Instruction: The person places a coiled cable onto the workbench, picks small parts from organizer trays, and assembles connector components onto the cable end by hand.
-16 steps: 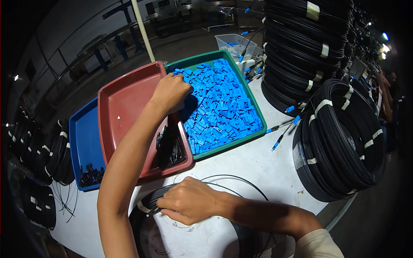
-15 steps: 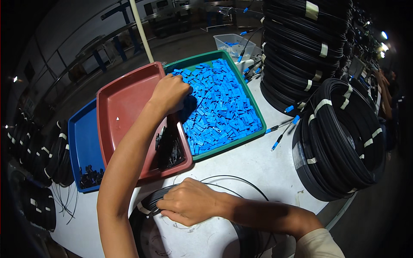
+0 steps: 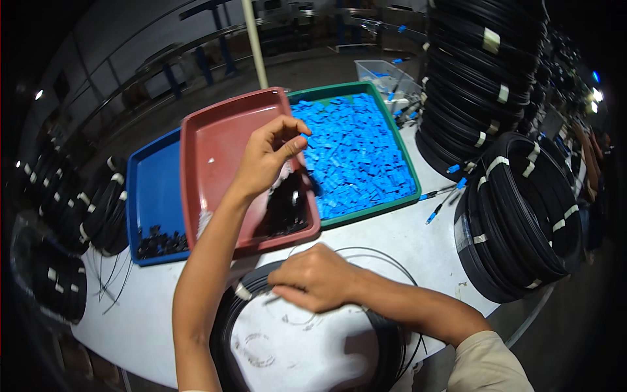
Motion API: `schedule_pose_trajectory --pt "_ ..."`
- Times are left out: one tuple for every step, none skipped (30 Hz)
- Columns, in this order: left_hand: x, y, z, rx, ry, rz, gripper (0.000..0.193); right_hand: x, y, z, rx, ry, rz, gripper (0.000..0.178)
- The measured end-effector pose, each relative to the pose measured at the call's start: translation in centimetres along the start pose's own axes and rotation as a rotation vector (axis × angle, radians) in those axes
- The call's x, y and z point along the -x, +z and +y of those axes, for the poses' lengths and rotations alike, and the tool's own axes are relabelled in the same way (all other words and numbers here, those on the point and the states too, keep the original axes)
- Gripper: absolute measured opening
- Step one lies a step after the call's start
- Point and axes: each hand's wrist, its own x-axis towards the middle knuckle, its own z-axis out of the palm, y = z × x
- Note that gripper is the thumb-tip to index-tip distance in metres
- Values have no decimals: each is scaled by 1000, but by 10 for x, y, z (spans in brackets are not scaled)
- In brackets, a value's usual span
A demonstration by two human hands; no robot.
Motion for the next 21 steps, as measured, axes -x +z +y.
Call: schedule_pose_trajectory --pt "16 4 20 76 -75 56 20 -1 -6 -2 -3 49 1 15" --pt "34 -4 32 79 -131 83 21 -4 -9 -5 -3 88 1 15" --pt "52 -10 41 89 -137 125 22 -5 -7 -5 -18 97 17 15" --pt "68 -13 47 108 -137 159 22 -5 -5 -2 -24 113 35 15" --pt "86 -19 52 136 -163 185 23 -5 -4 -1 -30 101 53 15" --pt "103 -24 57 166 -168 208 23 -6 -4 0 -40 104 74 15" --pt "119 -26 67 143 -184 245 23 -7 -3 -1 -35 116 81 15" --pt "134 -28 75 121 -202 282 23 -7 -4 -2 -29 130 88 15" --pt "147 -31 72 161 -164 291 23 -7 -7 -4 -41 194 72 16" --pt "158 -32 74 169 -165 322 24 -8 -7 -5 -38 196 64 16" --pt "169 -29 77 136 -159 371 26 -9 -8 -7 -27 201 52 16" --pt "177 -25 79 106 -153 418 28 -10 -8 -9 -15 207 40 17" --pt "186 -23 79 107 -160 459 26 -9 -8 -9 -9 186 46 18" --pt "191 -23 78 106 -160 470 26 -8 -7 -10 -14 182 36 18" --pt "195 -25 76 74 -153 437 22 -8 -6 -10 -32 199 48 18" --pt "198 -27 71 46 -149 401 18 -7 -4 -8 -49 222 61 18" --pt "201 -26 67 94 -145 422 16 -6 -2 -5 -47 194 74 18" --pt "203 -26 65 97 -149 429 16 -7 -2 -5 -50 198 68 18" --pt "205 -24 66 78 -136 418 18 -7 -3 -8 -37 222 58 18" --pt "207 -21 67 59 -124 407 20 -7 -5 -10 -25 246 48 18" --pt "211 -19 67 78 -157 422 22 -7 -6 -9 -5 237 45 18"
